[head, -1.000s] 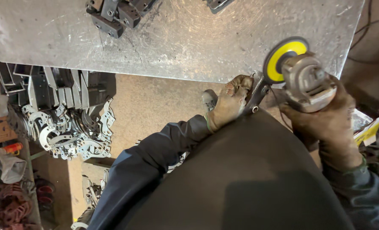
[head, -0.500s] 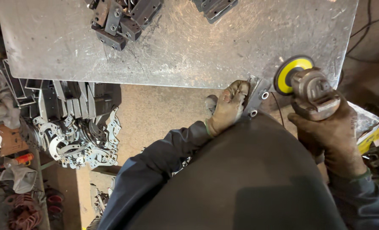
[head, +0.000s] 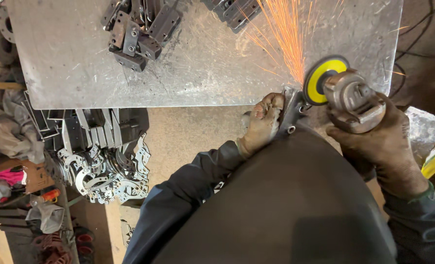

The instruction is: The person holds small metal brackets against a workbench and grinds their edges and surfaces with an angle grinder, producing sparks. They reposition and turn each bracket to grind different sides, then set finished pieces on the bench with a pile of completed brackets.

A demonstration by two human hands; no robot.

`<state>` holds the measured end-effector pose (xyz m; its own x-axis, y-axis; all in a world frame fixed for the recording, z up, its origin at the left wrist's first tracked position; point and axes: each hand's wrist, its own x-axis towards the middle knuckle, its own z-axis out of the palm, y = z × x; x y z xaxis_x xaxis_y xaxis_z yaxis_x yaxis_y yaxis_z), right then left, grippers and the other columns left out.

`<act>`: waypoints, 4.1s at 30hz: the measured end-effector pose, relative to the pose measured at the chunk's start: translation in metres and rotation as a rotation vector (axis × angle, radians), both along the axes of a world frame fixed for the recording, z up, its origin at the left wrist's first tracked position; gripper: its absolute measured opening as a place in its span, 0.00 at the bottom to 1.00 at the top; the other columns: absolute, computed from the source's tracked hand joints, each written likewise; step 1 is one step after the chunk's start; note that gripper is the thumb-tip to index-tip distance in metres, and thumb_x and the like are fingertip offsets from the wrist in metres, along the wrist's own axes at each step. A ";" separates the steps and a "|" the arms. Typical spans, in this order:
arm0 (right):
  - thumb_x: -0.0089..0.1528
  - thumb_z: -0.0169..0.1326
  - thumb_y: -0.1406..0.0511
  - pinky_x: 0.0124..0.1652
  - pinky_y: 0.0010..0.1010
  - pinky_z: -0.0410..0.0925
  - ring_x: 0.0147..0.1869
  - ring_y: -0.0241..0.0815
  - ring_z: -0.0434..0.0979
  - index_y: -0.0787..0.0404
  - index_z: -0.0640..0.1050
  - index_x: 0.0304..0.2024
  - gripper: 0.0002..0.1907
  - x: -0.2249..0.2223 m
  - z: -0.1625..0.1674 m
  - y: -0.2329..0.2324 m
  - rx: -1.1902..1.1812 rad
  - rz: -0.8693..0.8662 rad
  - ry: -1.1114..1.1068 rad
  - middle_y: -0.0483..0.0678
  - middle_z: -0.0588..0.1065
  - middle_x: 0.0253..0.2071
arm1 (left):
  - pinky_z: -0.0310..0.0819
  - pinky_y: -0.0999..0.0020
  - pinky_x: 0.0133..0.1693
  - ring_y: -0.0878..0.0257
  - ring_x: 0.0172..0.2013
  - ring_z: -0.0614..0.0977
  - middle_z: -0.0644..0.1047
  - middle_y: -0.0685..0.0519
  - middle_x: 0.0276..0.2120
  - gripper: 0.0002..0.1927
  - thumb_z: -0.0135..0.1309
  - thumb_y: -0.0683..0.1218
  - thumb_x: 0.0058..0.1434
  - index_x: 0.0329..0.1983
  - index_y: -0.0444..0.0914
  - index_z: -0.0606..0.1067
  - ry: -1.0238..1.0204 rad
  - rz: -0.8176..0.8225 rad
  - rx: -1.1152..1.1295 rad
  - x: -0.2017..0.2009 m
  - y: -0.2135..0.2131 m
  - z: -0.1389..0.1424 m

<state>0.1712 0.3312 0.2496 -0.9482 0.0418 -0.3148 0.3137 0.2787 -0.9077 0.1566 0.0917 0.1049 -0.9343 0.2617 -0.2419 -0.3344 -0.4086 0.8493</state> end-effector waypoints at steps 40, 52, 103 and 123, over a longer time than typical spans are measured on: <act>0.51 0.72 0.64 0.56 0.35 0.74 0.58 0.43 0.79 0.69 0.72 0.63 0.40 0.014 -0.019 0.012 0.017 0.061 0.020 0.54 0.77 0.57 | 0.61 0.79 0.35 0.76 0.34 0.66 0.70 0.61 0.35 0.19 0.43 0.31 0.67 0.60 0.34 0.71 0.047 -0.058 -0.070 0.011 0.003 0.030; 0.49 0.72 0.64 0.56 0.34 0.74 0.59 0.45 0.79 0.69 0.67 0.65 0.44 0.026 -0.031 0.014 0.097 0.027 -0.086 0.57 0.77 0.58 | 0.60 0.78 0.33 0.75 0.32 0.65 0.70 0.61 0.35 0.12 0.47 0.33 0.69 0.54 0.33 0.72 -0.018 -0.008 -0.103 0.006 0.004 0.041; 0.50 0.76 0.62 0.55 0.34 0.74 0.59 0.42 0.79 0.72 0.68 0.64 0.45 0.025 -0.061 0.004 0.290 0.129 0.002 0.52 0.76 0.57 | 0.82 0.66 0.35 0.63 0.35 0.83 0.81 0.53 0.37 0.14 0.58 0.36 0.63 0.51 0.38 0.73 -0.400 0.440 0.336 0.038 -0.028 -0.105; 0.48 0.74 0.61 0.53 0.32 0.74 0.53 0.38 0.80 0.69 0.77 0.58 0.38 -0.030 -0.056 -0.033 0.370 0.393 -0.236 0.50 0.80 0.52 | 0.87 0.63 0.37 0.63 0.37 0.86 0.82 0.52 0.38 0.11 0.61 0.36 0.64 0.49 0.32 0.77 -0.254 0.255 0.170 0.035 -0.058 -0.097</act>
<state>0.1408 0.2981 0.1940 -0.8207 -0.1515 -0.5509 0.3046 0.6997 -0.6462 0.1914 0.0338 0.0076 -0.8905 0.0851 -0.4470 -0.3947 -0.6335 0.6655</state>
